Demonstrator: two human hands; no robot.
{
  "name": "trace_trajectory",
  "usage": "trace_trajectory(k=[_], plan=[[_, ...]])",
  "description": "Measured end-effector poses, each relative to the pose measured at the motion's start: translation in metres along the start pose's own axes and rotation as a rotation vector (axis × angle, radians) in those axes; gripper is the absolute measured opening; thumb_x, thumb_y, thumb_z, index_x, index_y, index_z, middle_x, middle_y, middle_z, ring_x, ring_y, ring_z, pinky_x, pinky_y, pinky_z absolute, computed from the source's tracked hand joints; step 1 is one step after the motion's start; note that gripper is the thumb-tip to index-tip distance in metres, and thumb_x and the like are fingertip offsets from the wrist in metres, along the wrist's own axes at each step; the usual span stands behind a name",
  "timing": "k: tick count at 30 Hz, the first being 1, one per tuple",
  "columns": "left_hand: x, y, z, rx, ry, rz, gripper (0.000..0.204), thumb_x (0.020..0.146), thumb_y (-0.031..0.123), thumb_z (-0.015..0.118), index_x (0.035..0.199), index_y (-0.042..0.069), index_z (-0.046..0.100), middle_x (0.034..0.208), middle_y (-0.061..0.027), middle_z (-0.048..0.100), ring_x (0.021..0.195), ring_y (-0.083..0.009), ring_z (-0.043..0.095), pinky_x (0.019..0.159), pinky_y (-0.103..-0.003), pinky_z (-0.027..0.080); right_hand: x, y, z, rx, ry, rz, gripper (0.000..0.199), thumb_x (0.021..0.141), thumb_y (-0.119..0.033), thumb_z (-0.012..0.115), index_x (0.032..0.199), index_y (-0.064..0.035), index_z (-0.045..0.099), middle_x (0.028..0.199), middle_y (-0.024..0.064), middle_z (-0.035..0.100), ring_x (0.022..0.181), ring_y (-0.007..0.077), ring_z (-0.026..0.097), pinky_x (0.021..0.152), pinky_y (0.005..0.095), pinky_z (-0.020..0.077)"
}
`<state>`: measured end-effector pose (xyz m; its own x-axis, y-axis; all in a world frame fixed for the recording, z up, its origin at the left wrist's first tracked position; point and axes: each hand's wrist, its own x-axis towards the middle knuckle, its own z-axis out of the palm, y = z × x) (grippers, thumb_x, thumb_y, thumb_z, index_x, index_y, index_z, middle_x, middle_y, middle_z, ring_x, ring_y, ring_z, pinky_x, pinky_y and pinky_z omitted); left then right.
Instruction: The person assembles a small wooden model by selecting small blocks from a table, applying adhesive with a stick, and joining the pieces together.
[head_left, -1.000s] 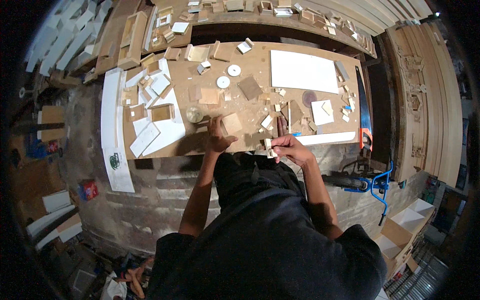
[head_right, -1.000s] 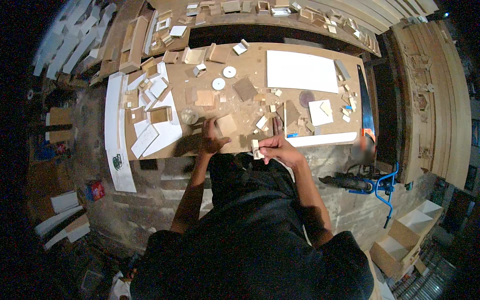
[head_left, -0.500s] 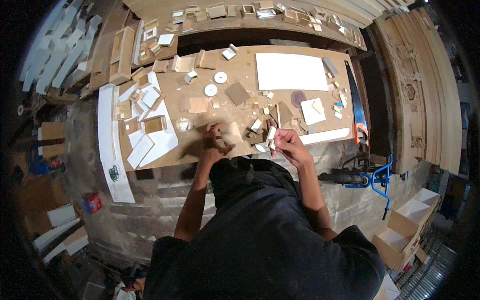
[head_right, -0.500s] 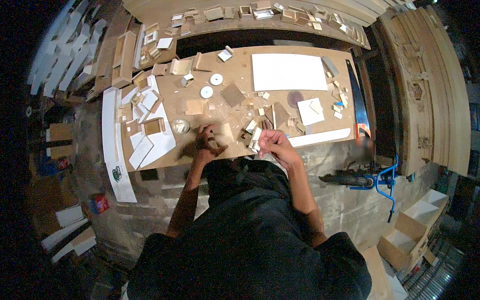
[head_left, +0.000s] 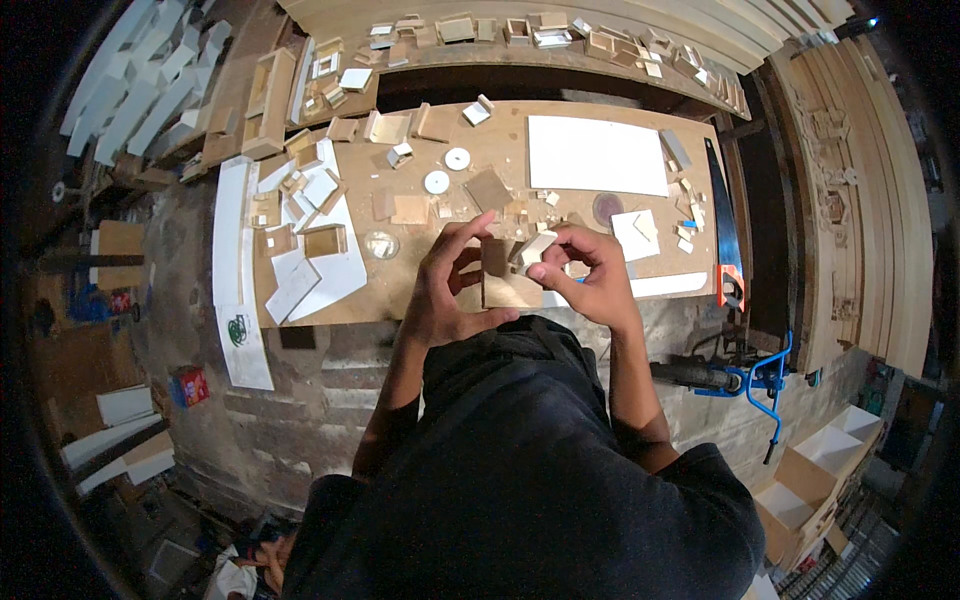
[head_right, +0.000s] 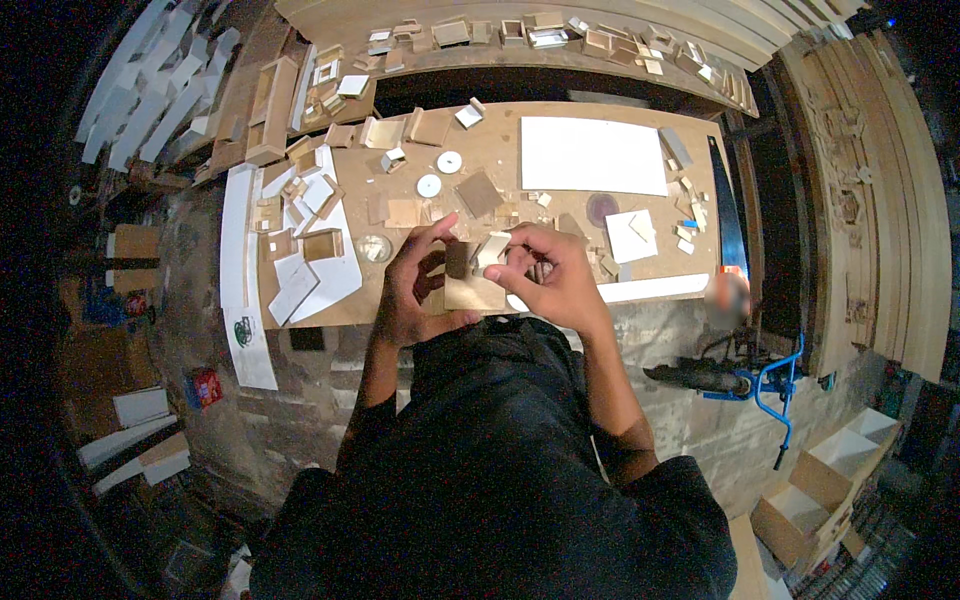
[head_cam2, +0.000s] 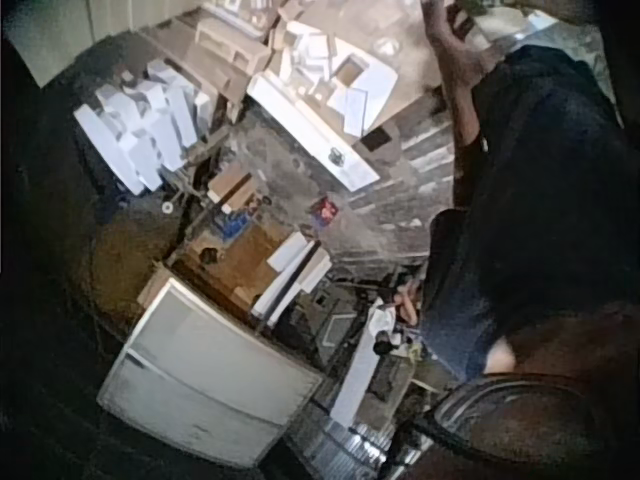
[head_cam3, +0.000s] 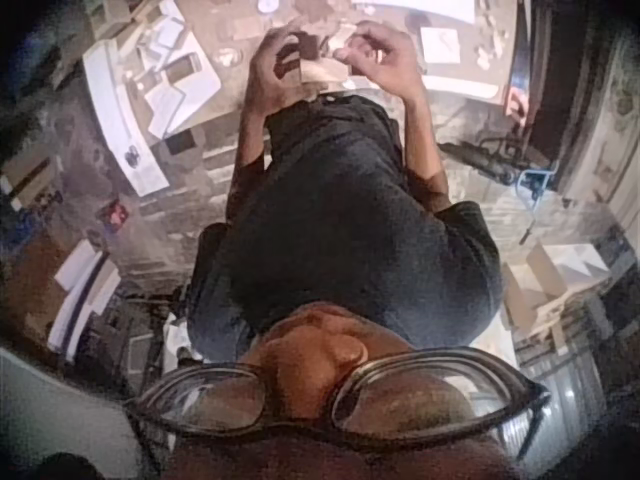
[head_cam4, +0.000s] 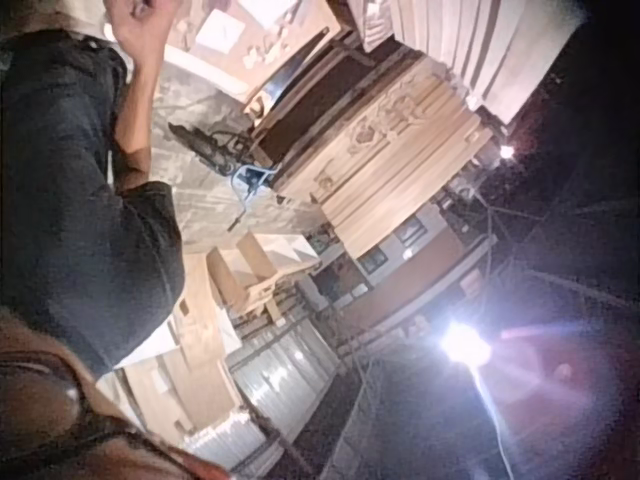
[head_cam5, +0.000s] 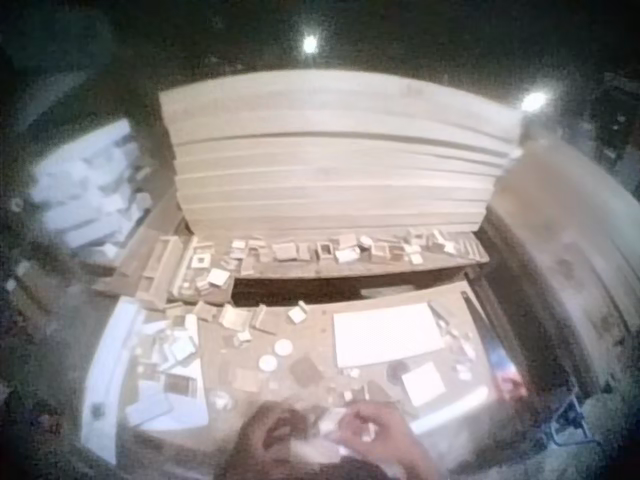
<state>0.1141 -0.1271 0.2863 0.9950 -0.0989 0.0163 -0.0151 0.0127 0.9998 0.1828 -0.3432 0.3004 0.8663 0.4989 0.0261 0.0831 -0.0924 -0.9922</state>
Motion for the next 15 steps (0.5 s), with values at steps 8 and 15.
trace_trajectory(k=[8, 15], plan=[[0.011, 0.018, 0.010, -0.079, 0.002, 0.008, 0.108, 0.062, 0.022, 0.095, 0.151, 0.006, 0.035, 0.129, -0.0068, 0.043, 0.113, -0.0201, 0.060, 0.096, -0.034, 0.054, 0.001, -0.012, -0.009, -0.123, 0.044, -0.164, 0.026, 0.078, -0.007, 0.083, 0.093, 0.0034, 0.065, 0.070, 0.0022, 0.060, 0.063, 0.0059, 0.055, 0.058, 0.0224, 0.0443], [0.021, 0.011, 0.019, -0.136, 0.009, 0.068, 0.110, 0.061, 0.026, 0.096, 0.150, 0.005, 0.035, 0.130, -0.0085, 0.043, 0.114, -0.0221, 0.060, 0.096, -0.035, 0.054, -0.002, -0.020, -0.014, -0.172, 0.115, -0.188, 0.030, 0.075, -0.007, 0.083, 0.098, 0.0035, 0.068, 0.076, 0.0056, 0.064, 0.068, 0.0108, 0.059, 0.065, 0.0250, 0.0482]])
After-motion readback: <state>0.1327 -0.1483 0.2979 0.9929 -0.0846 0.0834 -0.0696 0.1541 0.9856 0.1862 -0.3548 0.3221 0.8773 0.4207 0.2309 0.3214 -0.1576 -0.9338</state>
